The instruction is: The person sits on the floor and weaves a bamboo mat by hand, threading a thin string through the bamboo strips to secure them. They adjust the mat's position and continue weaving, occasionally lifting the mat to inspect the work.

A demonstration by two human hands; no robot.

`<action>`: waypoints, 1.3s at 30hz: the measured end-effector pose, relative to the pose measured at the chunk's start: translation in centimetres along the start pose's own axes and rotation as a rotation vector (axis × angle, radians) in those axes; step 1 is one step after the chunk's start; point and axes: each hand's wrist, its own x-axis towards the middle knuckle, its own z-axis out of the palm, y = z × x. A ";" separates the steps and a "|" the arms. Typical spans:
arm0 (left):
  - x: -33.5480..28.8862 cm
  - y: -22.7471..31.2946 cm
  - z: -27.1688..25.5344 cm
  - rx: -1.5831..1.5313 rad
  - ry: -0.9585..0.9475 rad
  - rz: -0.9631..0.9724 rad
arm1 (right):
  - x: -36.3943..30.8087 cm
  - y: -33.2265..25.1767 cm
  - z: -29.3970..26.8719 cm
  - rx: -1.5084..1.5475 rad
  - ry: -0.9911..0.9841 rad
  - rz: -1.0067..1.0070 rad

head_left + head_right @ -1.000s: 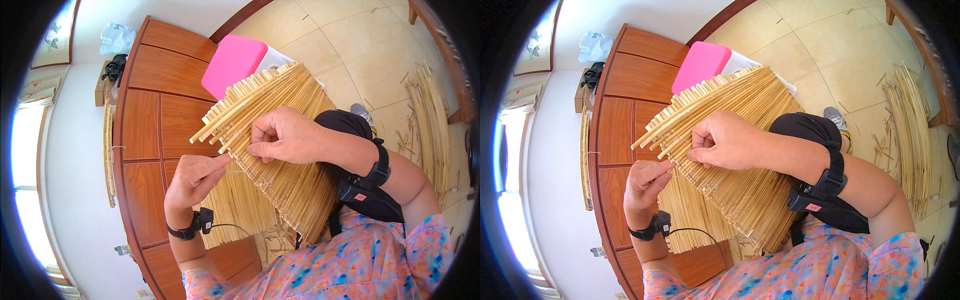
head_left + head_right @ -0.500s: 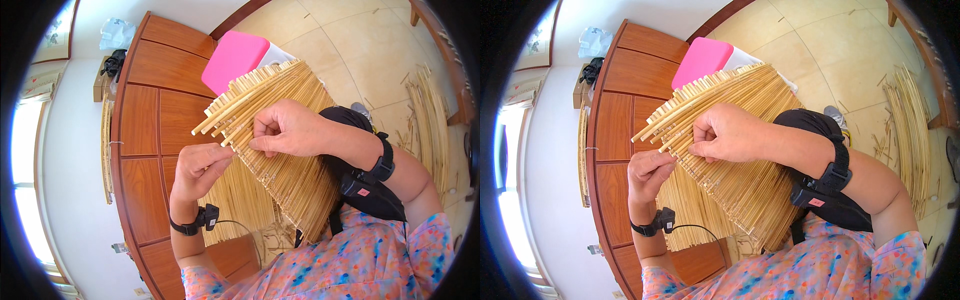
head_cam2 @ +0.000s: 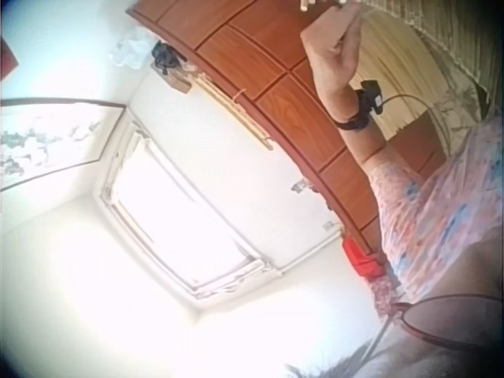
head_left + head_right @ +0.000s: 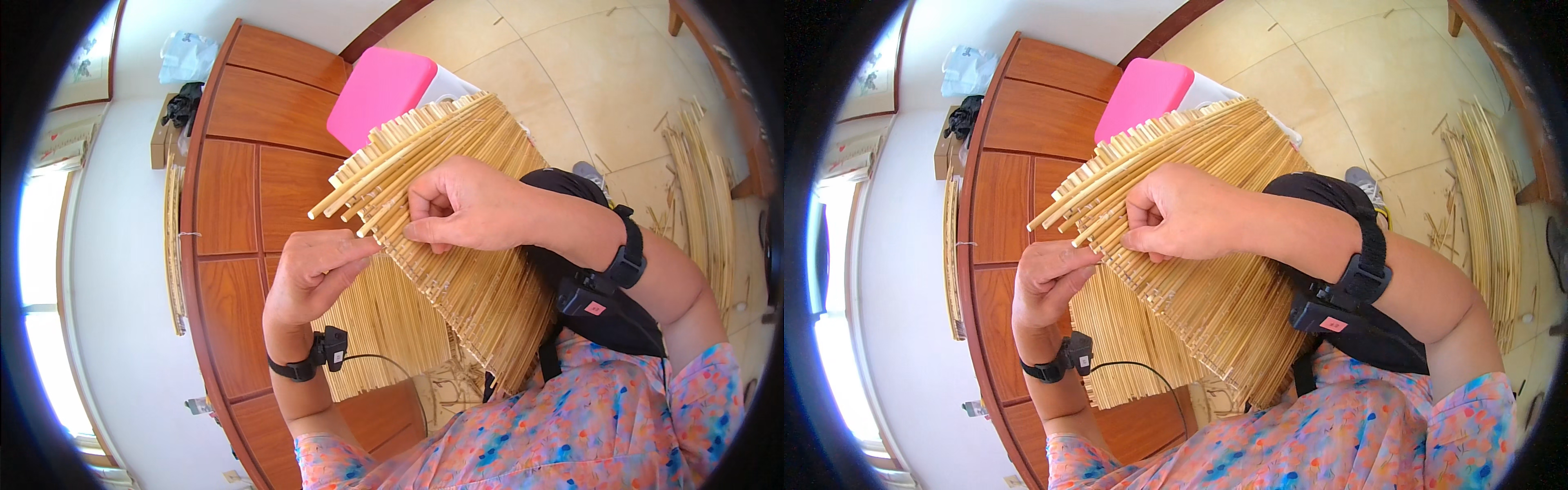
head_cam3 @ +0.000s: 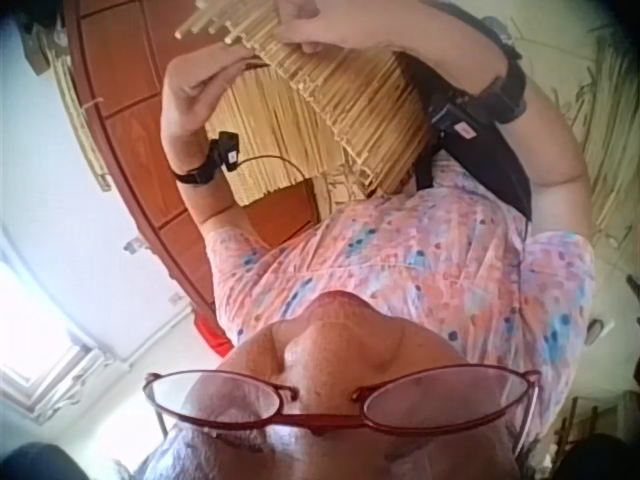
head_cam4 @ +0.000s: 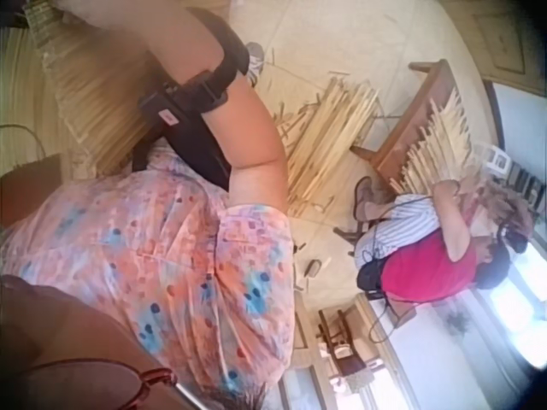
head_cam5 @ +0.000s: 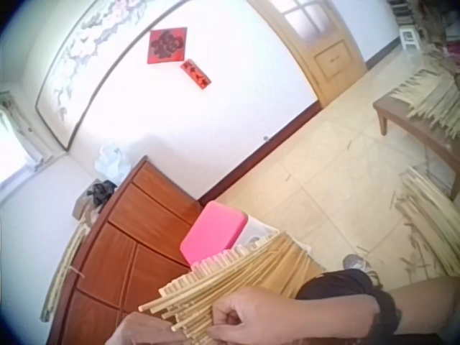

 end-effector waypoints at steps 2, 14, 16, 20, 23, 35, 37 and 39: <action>0.2 -0.1 0.1 0.004 0.014 -0.011 | 0.1 0.2 0.1 0.025 0.012 0.000; 0.4 0.0 1.5 0.027 0.143 -0.030 | -0.1 0.4 0.6 0.030 0.075 0.007; 0.4 0.2 1.5 0.009 0.134 -0.053 | -0.2 0.4 0.7 0.032 0.084 0.009; 0.5 0.5 1.4 -0.055 0.130 -0.119 | -0.1 0.3 0.7 0.011 0.099 0.008; 0.1 0.6 1.6 -0.068 0.145 -0.165 | -0.1 0.4 0.9 -0.001 0.119 -0.002; -0.8 1.3 0.5 -0.014 0.045 -0.309 | -0.1 0.5 0.7 -0.005 0.091 -0.001; -0.9 1.4 0.4 0.001 0.042 -0.294 | 0.0 0.5 0.7 -0.004 0.087 -0.010; -1.1 1.4 0.3 0.009 0.042 -0.290 | -0.1 0.2 0.7 -0.037 0.089 -0.003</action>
